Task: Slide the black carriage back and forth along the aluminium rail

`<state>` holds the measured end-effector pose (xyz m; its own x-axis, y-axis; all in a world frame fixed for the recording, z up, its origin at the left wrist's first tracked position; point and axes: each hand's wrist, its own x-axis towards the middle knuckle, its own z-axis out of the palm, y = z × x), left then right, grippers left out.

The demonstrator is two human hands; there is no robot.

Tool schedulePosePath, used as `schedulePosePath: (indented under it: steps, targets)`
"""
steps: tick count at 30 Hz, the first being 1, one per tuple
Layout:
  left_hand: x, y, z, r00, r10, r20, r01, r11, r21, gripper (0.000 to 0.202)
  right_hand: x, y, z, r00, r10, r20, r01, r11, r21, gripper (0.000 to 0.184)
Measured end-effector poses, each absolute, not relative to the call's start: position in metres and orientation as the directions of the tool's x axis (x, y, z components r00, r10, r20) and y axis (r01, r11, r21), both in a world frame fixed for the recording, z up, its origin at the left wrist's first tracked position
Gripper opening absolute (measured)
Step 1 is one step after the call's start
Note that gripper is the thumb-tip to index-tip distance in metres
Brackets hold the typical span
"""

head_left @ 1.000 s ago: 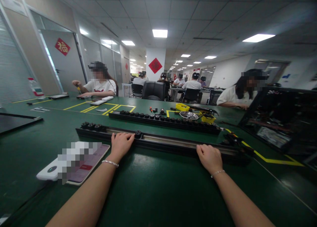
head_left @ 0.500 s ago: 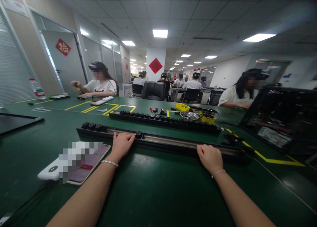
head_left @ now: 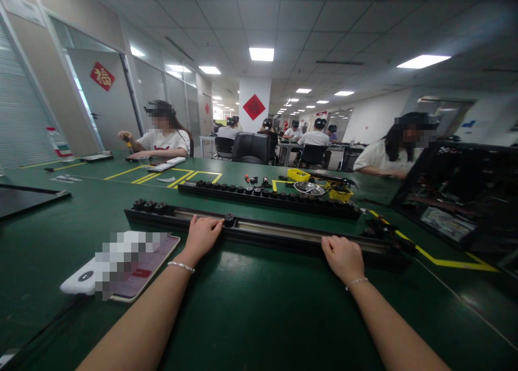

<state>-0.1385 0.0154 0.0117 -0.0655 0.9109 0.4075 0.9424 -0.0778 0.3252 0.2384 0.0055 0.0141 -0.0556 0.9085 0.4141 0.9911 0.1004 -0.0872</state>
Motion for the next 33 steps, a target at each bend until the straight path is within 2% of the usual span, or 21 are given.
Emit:
schedulePosePath:
  steps: [13,21,33]
  targets:
    - [-0.1378,0.0145,0.0119,-0.058,0.917,0.396,0.952,-0.068,0.297,0.035,0.2377,0.0042,0.0153,-0.049,0.916,0.399,0.99,0.096,-0.099,0.048]
    - [-0.1382,0.015,0.0105,-0.052,0.92,0.39,0.962,-0.058,0.266,0.036,0.2389,0.0067,0.0133,-0.07,0.906,0.417,0.996,0.085,-0.018,0.046]
    - [-0.1376,0.0143,0.0106,-0.033,0.922,0.387,0.969,-0.065,0.239,0.036,0.2367,0.0043,0.0164,-0.052,0.917,0.396,0.995,0.082,-0.061,0.047]
